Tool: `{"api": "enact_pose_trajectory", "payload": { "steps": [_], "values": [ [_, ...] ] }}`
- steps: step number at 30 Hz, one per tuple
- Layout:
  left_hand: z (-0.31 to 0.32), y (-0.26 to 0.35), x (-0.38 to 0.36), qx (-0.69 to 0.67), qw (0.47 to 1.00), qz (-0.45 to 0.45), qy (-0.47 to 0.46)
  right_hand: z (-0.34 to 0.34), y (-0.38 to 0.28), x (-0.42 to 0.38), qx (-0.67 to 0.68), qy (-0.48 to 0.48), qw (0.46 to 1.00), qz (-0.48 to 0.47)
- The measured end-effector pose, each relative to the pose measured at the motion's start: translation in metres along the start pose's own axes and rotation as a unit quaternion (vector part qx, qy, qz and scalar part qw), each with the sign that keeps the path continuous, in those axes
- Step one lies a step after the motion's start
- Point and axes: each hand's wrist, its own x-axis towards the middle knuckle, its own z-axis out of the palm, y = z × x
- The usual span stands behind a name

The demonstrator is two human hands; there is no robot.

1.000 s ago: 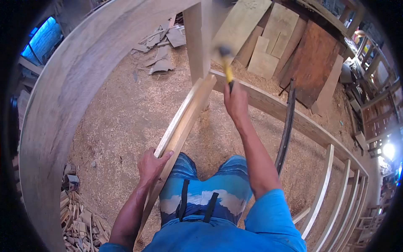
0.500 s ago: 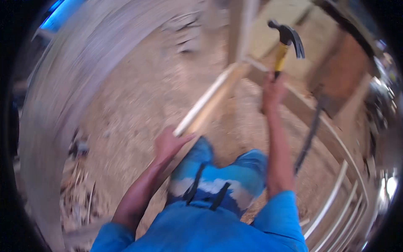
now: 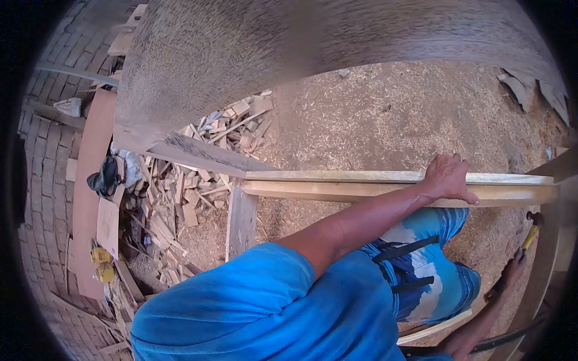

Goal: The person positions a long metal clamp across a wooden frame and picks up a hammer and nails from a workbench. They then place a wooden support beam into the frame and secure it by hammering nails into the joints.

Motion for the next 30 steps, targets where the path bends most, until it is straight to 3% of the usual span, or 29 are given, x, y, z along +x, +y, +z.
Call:
{"api": "enact_pose_trajectory", "payload": {
  "steps": [4,7,9,10,11,12,13,14,15,17,20,23,26,29,30],
  "values": [
    [0.006,-0.004,0.002,-0.015,1.000,0.022,0.008,0.029,0.017,0.003,0.286,-0.034,0.956,0.053],
    [-0.001,0.001,0.002,0.006,1.000,0.017,-0.010,0.032,0.006,-0.006,0.326,0.003,0.942,0.077],
    [0.018,-0.013,0.007,-0.056,0.996,0.062,0.022,0.018,-0.028,-0.042,0.156,0.040,0.983,0.086],
    [0.000,-0.003,-0.001,-0.072,0.996,0.047,-0.007,0.017,-0.019,-0.051,0.081,0.070,0.990,0.092],
    [0.008,-0.004,0.003,-0.104,0.994,0.043,0.002,0.011,-0.046,-0.079,0.107,0.113,0.985,0.074],
    [-0.009,0.006,0.005,-0.103,0.992,0.029,-0.072,0.005,-0.076,-0.107,0.131,0.155,0.978,0.053],
    [-0.015,0.014,0.004,-0.107,0.990,0.032,-0.083,-0.003,-0.106,-0.134,0.152,0.195,0.968,0.030],
    [-0.011,0.010,0.011,-0.070,0.992,0.022,-0.105,-0.011,-0.137,-0.147,0.323,0.212,0.922,0.027],
    [-0.008,0.008,0.012,-0.031,0.995,0.038,-0.090,-0.020,-0.141,-0.145,0.288,0.229,0.930,0.009],
    [-0.018,0.027,0.009,0.047,0.992,0.068,-0.092,-0.039,-0.144,-0.139,0.374,0.217,0.901,0.017],
    [-0.015,0.026,0.012,0.080,0.989,0.094,-0.085,-0.062,-0.164,-0.140,0.354,0.326,0.877,0.013],
    [-0.011,0.027,0.009,0.078,0.989,0.077,-0.102,-0.092,-0.181,-0.151,0.392,0.398,0.827,-0.063],
    [-0.009,0.033,0.008,0.107,0.987,0.068,-0.102,-0.109,-0.188,-0.147,0.473,0.463,0.736,-0.140],
    [-0.008,0.034,0.012,0.123,0.986,0.054,-0.101,-0.088,-0.195,-0.132,0.534,0.545,0.633,-0.132],
    [-0.008,0.037,0.013,0.124,0.986,0.050,-0.101,-0.064,-0.194,-0.114,0.545,0.568,0.613,-0.067]
  ]
}}
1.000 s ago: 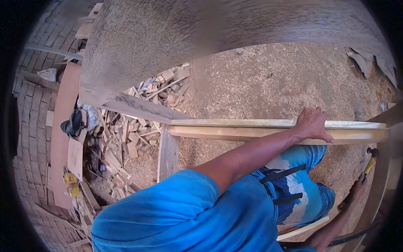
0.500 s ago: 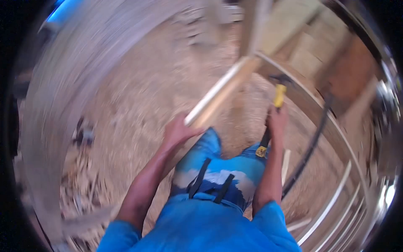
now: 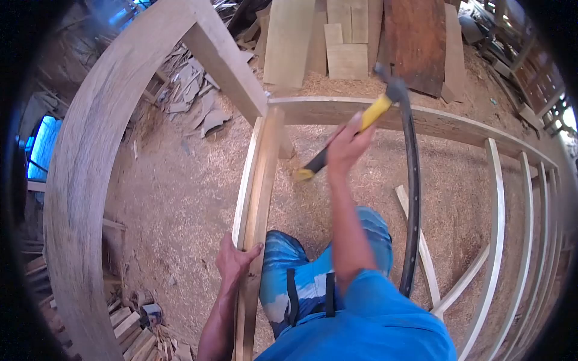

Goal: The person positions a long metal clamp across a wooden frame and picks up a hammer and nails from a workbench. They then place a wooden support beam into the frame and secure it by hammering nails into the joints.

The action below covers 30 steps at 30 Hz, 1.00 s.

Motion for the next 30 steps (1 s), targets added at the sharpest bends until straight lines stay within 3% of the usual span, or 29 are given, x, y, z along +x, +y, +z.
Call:
{"api": "enact_pose_trajectory", "payload": {
  "steps": [1,2,4,6,8,12,15,16,17,18,19,21,23,25,26,29,30],
  "values": [
    [0.001,0.002,-0.003,-0.002,1.000,-0.007,-0.003,0.004,0.050,-0.017,-0.023,0.058,0.997,0.033],
    [0.005,0.001,-0.006,-0.006,1.000,-0.003,-0.004,0.010,0.142,-0.034,-0.171,0.075,0.982,-0.040],
    [0.007,-0.006,-0.001,-0.003,1.000,0.011,0.000,0.002,0.228,-0.062,-0.348,-0.126,0.926,-0.071],
    [0.007,-0.008,-0.004,0.005,1.000,0.011,-0.009,-0.007,0.214,-0.058,-0.272,-0.245,0.923,0.119],
    [0.007,-0.005,-0.002,0.009,1.000,0.002,-0.014,-0.019,0.151,-0.030,-0.222,-0.266,0.910,0.225],
    [0.009,0.001,-0.001,0.024,1.000,0.000,-0.008,-0.034,0.099,-0.005,-0.009,-0.103,0.976,0.191],
    [0.007,0.012,-0.001,0.032,0.999,0.002,0.001,-0.023,0.095,-0.009,0.138,0.063,0.978,0.141],
    [0.006,0.014,-0.003,0.033,0.999,-0.003,0.001,-0.011,0.120,-0.027,0.092,0.093,0.979,0.156],
    [0.006,0.016,-0.003,0.030,0.999,-0.015,-0.004,0.001,0.154,-0.050,-0.007,0.056,0.983,0.176],
    [0.006,0.017,-0.002,0.030,0.999,-0.025,-0.009,0.006,0.175,-0.070,-0.112,-0.067,0.969,0.208],
    [0.006,0.016,-0.004,0.032,0.999,-0.035,-0.017,0.000,0.180,-0.072,-0.163,-0.239,0.921,0.261],
    [0.011,0.009,-0.004,0.036,0.999,-0.006,0.004,-0.016,0.202,-0.047,-0.239,-0.235,0.927,0.169],
    [0.015,0.002,-0.003,0.037,0.999,0.007,0.009,-0.034,0.195,-0.034,-0.198,-0.182,0.948,0.170],
    [0.018,-0.001,0.002,0.027,1.000,0.010,0.007,-0.042,0.141,-0.021,-0.032,-0.075,0.966,0.245],
    [0.019,-0.004,0.004,0.015,1.000,0.016,0.010,-0.043,0.143,-0.023,0.030,-0.002,0.976,0.216],
    [0.023,-0.006,0.005,-0.024,0.999,0.021,0.020,-0.014,0.184,-0.058,-0.001,0.077,0.976,0.205],
    [0.024,-0.005,0.006,-0.038,0.999,0.015,0.019,-0.007,0.186,-0.071,-0.234,-0.040,0.963,0.129]
  ]
}}
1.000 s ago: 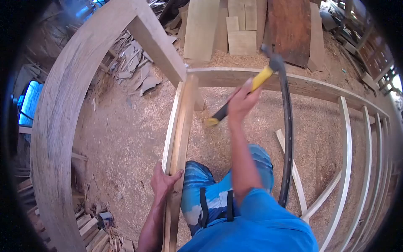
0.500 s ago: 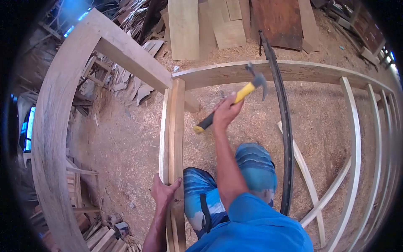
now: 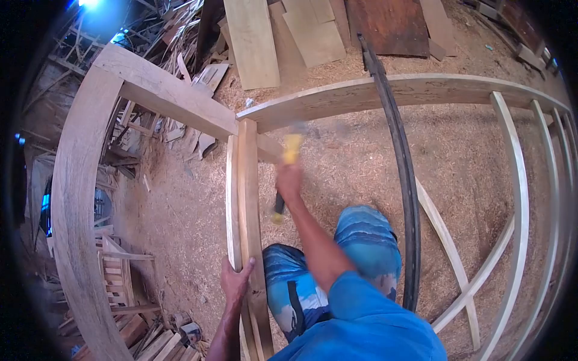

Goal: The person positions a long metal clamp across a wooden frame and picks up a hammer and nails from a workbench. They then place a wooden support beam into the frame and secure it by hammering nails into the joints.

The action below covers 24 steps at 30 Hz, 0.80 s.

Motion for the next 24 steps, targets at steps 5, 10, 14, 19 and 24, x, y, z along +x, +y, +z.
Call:
{"api": "enact_pose_trajectory", "payload": {
  "steps": [5,10,14,19,24],
  "values": [
    [-0.001,0.000,-0.004,-0.006,1.000,-0.005,-0.005,-0.053,0.004,0.051,0.008,-0.131,0.991,-0.012],
    [0.004,-0.012,0.001,-0.010,1.000,0.019,0.014,-0.060,-0.049,0.027,0.397,0.174,0.891,0.133],
    [0.007,-0.037,0.005,-0.060,0.998,0.001,-0.028,-0.009,0.002,0.015,0.020,-0.144,0.986,0.087],
    [-0.001,-0.015,0.005,-0.110,0.991,-0.021,-0.066,-0.069,-0.041,0.015,0.313,-0.117,0.919,0.207],
    [-0.002,-0.016,0.008,-0.098,0.993,-0.018,-0.064,0.016,-0.022,-0.004,0.159,0.035,0.969,0.185]
  ]
}}
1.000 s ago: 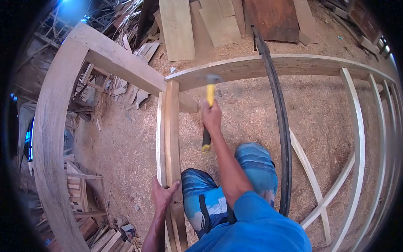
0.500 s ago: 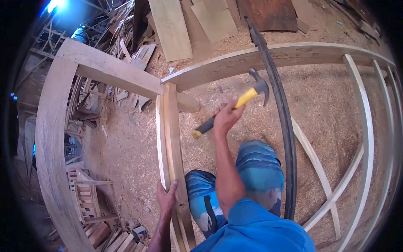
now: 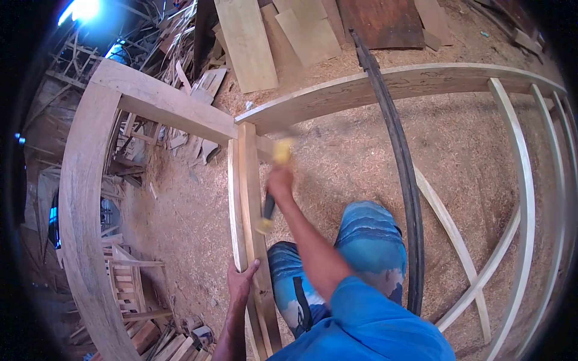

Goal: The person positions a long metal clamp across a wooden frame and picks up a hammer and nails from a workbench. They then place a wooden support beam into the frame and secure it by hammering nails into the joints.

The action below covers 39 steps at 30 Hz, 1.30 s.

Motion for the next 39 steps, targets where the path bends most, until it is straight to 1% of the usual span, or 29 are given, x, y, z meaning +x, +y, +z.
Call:
{"api": "enact_pose_trajectory", "payload": {
  "steps": [1,2,3,4,5,7,8,9,11,12,13,14,17,18,19,21,22,23,25,26,27,29,30,31,32,33,37,38,39],
  "values": [
    [0.000,0.001,-0.002,-0.005,1.000,-0.003,-0.010,-0.007,0.001,0.008,-0.080,-0.142,0.987,0.011],
    [-0.003,0.000,-0.005,-0.012,1.000,-0.010,-0.012,-0.024,-0.001,0.025,-0.073,-0.281,0.953,0.084],
    [-0.002,0.002,-0.004,-0.022,1.000,-0.012,-0.013,-0.042,-0.020,0.034,-0.049,-0.334,0.934,0.116],
    [-0.001,0.002,-0.002,-0.032,0.999,-0.016,-0.013,-0.057,-0.031,0.036,-0.032,-0.310,0.945,0.097],
    [0.001,0.004,0.004,-0.036,0.999,-0.016,-0.007,-0.063,-0.043,0.036,0.042,-0.237,0.966,0.091],
    [0.000,-0.001,0.004,-0.034,0.999,-0.030,0.005,-0.075,-0.054,0.023,0.185,-0.085,0.975,0.092],
    [-0.001,-0.003,0.003,-0.021,0.999,-0.037,0.013,-0.062,-0.058,0.013,0.234,0.034,0.971,0.048],
    [0.002,-0.003,0.004,-0.011,0.999,-0.042,0.023,-0.044,-0.048,0.007,0.216,0.071,0.973,0.026],
    [0.005,0.001,0.005,-0.031,0.998,-0.047,0.016,-0.007,0.004,0.004,0.007,0.002,0.999,-0.046],
    [0.004,0.003,0.005,-0.059,0.997,-0.049,-0.002,-0.009,0.007,0.007,-0.111,-0.115,0.983,-0.086],
    [-0.001,0.001,0.001,-0.085,0.995,-0.054,-0.020,-0.020,-0.004,0.015,-0.169,-0.226,0.954,-0.098],
    [0.001,-0.001,0.002,-0.079,0.995,-0.047,-0.025,-0.032,-0.047,0.019,-0.106,-0.359,0.925,0.062],
    [0.000,-0.001,0.007,-0.072,0.996,-0.033,-0.038,-0.048,-0.066,0.009,0.092,-0.192,0.974,0.075],
    [-0.002,0.003,0.005,-0.076,0.996,-0.035,-0.040,-0.045,-0.067,0.000,0.176,-0.094,0.979,0.047],
    [-0.003,0.006,0.003,-0.082,0.995,-0.036,-0.041,-0.029,-0.052,-0.004,0.103,-0.056,0.993,0.020],
    [-0.005,0.004,0.002,-0.074,0.995,-0.043,-0.044,0.012,0.022,0.005,-0.043,0.023,0.998,-0.034],
    [-0.005,0.005,0.005,-0.070,0.996,-0.043,-0.047,0.009,0.037,0.013,-0.098,-0.114,0.988,0.014],
    [-0.006,0.002,0.004,-0.068,0.995,-0.050,-0.046,0.006,0.051,0.021,-0.158,-0.254,0.953,0.045],
    [-0.004,0.000,0.007,-0.073,0.994,-0.063,-0.043,-0.046,-0.031,0.016,-0.057,-0.281,0.953,0.101],
    [-0.002,0.002,0.010,-0.082,0.994,-0.059,-0.044,-0.055,-0.055,0.016,-0.007,-0.294,0.947,0.127],
    [-0.002,0.005,0.009,-0.089,0.993,-0.057,-0.046,-0.050,-0.054,0.015,0.044,-0.200,0.974,0.100],
    [-0.003,0.000,0.008,-0.087,0.994,-0.056,-0.045,-0.031,-0.040,0.004,0.143,-0.008,0.989,0.048],
    [-0.001,-0.009,0.010,-0.082,0.994,-0.056,-0.042,-0.014,-0.030,-0.004,0.132,0.015,0.990,0.047],
    [-0.002,-0.008,0.012,-0.075,0.995,-0.052,-0.039,-0.011,-0.020,0.000,0.026,-0.095,0.994,0.047],
    [-0.003,-0.006,0.012,-0.070,0.996,-0.051,-0.038,-0.008,-0.011,0.005,-0.081,-0.201,0.975,0.045],
    [-0.005,0.004,0.007,-0.063,0.996,-0.053,-0.039,-0.010,-0.004,0.005,-0.189,-0.301,0.934,0.045],
    [-0.005,0.005,0.007,-0.002,0.998,-0.068,-0.016,-0.050,-0.047,0.025,0.051,-0.214,0.972,0.080],
    [-0.004,0.003,0.009,-0.020,0.998,-0.059,-0.024,-0.042,-0.050,0.013,0.140,-0.103,0.984,0.046],
    [-0.003,0.001,0.011,-0.038,0.997,-0.052,-0.032,-0.026,-0.018,0.017,0.045,-0.120,0.991,0.035]
  ]
}}
